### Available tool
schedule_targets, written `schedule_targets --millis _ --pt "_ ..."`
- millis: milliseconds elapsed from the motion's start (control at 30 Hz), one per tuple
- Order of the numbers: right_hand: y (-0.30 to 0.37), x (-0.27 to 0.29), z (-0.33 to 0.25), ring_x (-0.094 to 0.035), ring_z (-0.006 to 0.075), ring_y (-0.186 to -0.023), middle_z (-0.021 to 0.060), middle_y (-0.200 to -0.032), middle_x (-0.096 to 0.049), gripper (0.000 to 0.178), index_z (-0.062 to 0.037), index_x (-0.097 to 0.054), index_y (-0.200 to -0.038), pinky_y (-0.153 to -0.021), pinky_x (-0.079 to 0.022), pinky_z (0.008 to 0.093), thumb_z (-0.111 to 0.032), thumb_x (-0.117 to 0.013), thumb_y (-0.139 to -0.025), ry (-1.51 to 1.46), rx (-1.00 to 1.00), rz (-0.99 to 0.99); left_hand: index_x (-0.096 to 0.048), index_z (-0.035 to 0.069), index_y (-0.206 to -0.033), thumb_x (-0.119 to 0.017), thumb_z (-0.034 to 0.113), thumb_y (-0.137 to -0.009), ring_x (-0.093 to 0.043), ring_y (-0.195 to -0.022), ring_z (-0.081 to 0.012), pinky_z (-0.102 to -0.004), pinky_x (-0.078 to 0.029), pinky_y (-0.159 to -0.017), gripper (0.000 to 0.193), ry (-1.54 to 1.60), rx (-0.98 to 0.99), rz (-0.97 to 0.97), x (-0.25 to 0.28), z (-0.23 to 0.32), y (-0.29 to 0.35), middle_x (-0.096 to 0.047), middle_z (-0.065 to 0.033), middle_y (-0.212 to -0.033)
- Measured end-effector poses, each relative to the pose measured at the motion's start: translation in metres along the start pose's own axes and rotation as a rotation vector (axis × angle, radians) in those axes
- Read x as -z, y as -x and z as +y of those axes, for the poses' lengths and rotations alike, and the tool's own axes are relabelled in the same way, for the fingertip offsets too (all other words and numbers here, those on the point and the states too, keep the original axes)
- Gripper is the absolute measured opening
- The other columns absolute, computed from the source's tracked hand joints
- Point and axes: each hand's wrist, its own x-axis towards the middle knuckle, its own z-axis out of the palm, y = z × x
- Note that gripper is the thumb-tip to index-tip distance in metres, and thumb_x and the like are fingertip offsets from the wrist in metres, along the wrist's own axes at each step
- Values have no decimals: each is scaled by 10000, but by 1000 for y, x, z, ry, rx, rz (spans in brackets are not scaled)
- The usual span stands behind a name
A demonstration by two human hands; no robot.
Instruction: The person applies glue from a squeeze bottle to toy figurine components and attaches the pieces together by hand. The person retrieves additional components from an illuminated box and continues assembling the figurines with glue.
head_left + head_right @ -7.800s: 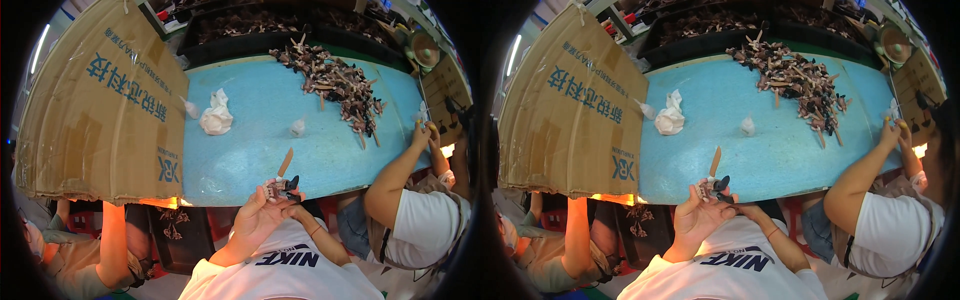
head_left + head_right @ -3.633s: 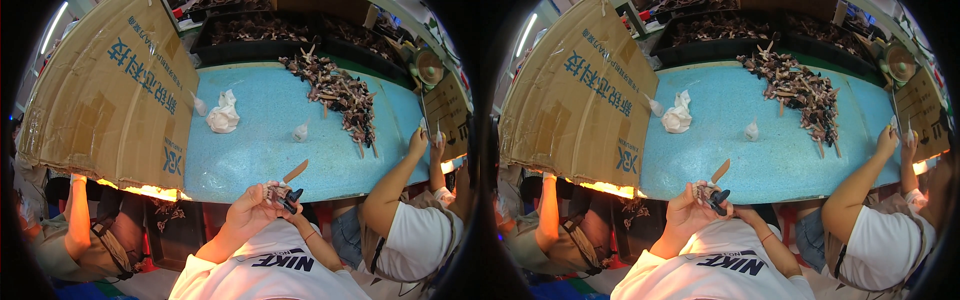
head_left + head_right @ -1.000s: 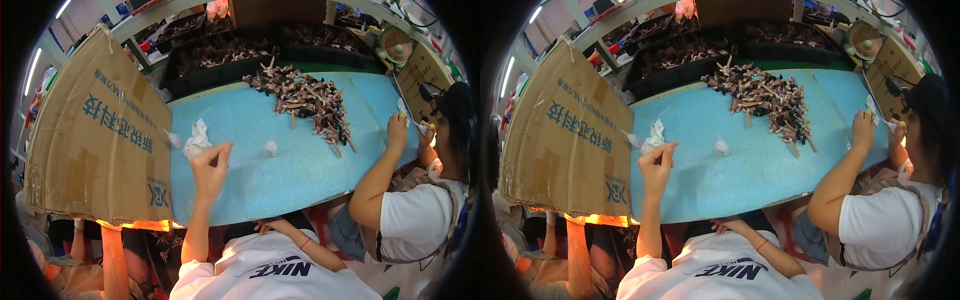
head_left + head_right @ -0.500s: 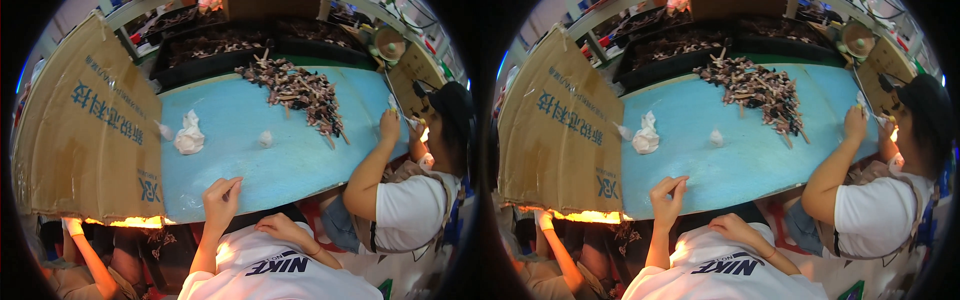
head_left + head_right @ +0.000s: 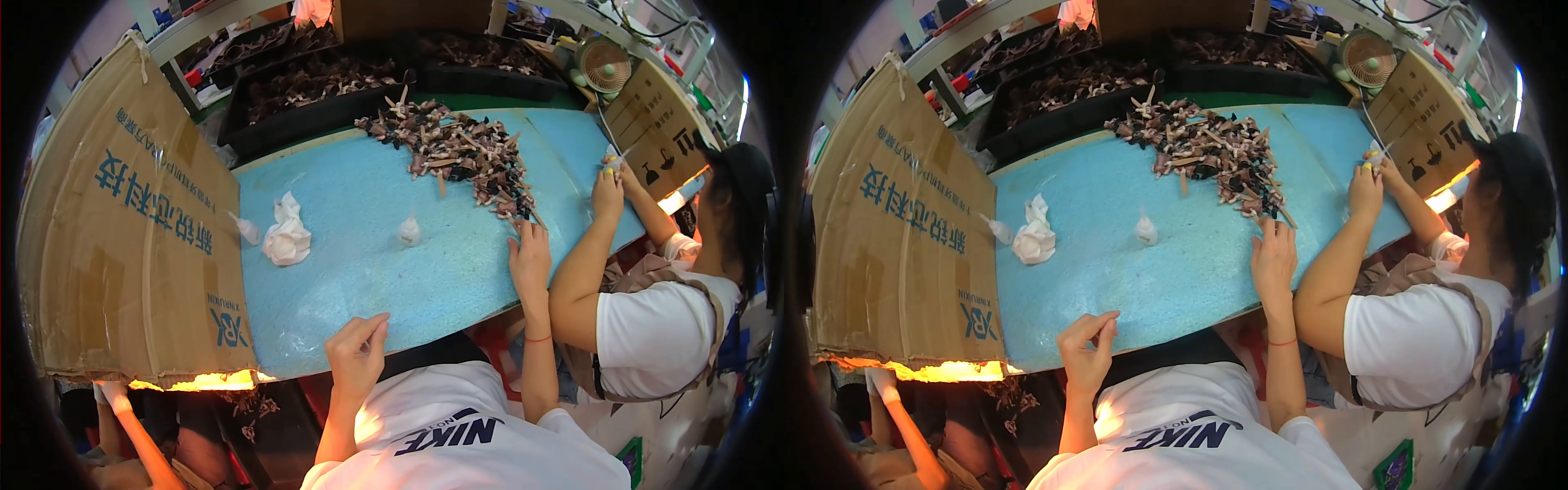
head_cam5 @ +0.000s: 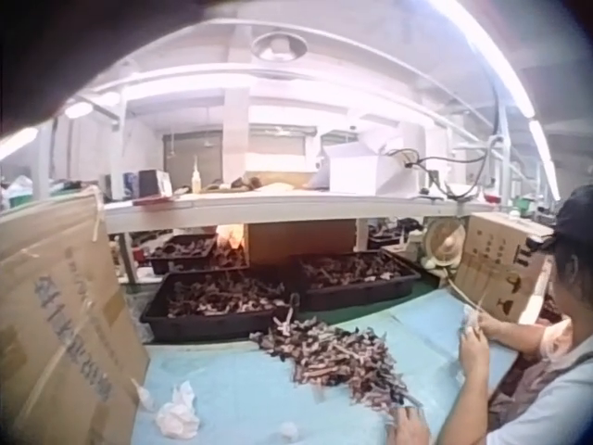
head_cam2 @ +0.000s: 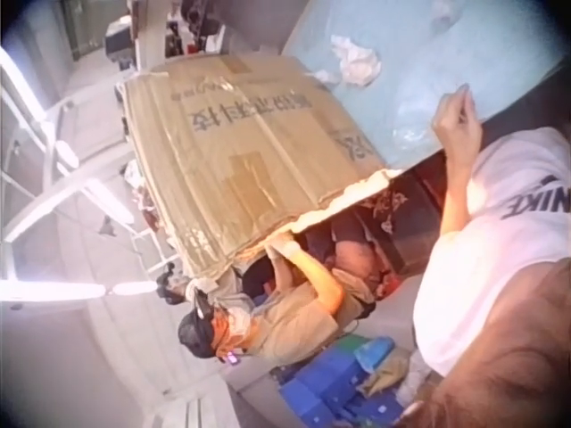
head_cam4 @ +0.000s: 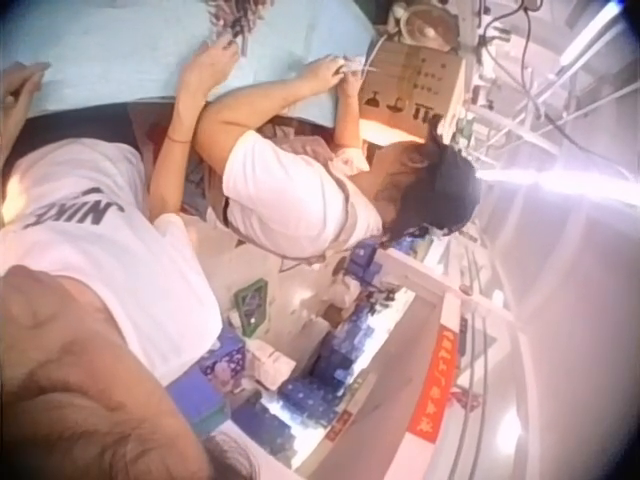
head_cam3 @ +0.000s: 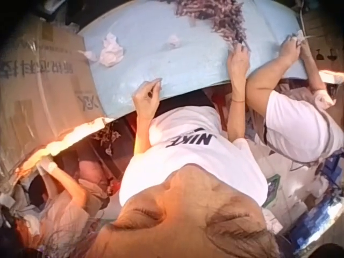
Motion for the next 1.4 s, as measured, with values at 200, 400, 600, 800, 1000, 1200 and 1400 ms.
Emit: schedule_targets --millis 200,400,600,800,1000,1200,1400 --pt "-4 -8 7 -572 317 -727 149 -800 -575 201 -24 -557 -939 -628 -461 396 -21 -596 -742 -67 -83 -41 -664 21 -847 -624 9 -759 -518 -486 -142 -242 -363 -422 98 13 22 -11 -4 -1 2 -574 -76 -605" --pt "9 27 -10 -614 269 -619 156 -751 -622 102 12 -623 -866 -548 -471 328 -18 -582 -778 -227 33 128 -660 16 -840 -628 1 -748 -471 -453 -163 -259 -349 -418 98 27 -27 -22 -13 -2 4 -547 -89 -589" --pt "14 47 -27 -585 96 -520 80 -665 -638 108 33 -629 -885 -463 -439 201 -9 -555 -818 -694 -203 -89 -657 11 -840 -623 21 -756 -482 -454 -187 -278 -363 -423 90 64 -10 -36 -18 5 6 -540 -97 -592" --pt "18 31 -21 -537 79 -499 82 -676 -625 137 40 -626 -907 -436 -393 181 -31 -525 -849 -1018 -394 -334 -653 8 -831 -617 50 -774 -494 -459 -216 -296 -375 -428 80 77 -13 -63 -21 6 10 -533 -99 -598" --pt "17 12 -18 -555 175 -553 82 -700 -613 174 12 -599 -982 -495 -426 261 -43 -549 -825 -599 -159 -302 -664 18 -857 -615 34 -784 -460 -466 -135 -248 -343 -422 89 48 -12 -72 -12 -1 2 -553 -71 -596" --pt "-4 22 -58 -546 258 -900 124 -995 -574 318 -26 -596 -1007 -704 -462 341 -88 -684 -709 -473 126 -48 -653 8 -832 -609 69 -785 -505 -465 -227 -309 -387 -437 88 53 -10 -71 -16 0 0 -544 -105 -604" --pt "-21 -44 -104 -569 149 -789 80 -948 -610 306 4 -595 -985 -595 -451 243 -124 -691 -724 -580 243 -244 -653 10 -833 -606 67 -788 -504 -469 -227 -312 -386 -441 87 47 -2 -79 -16 1 5 -543 -103 -606"
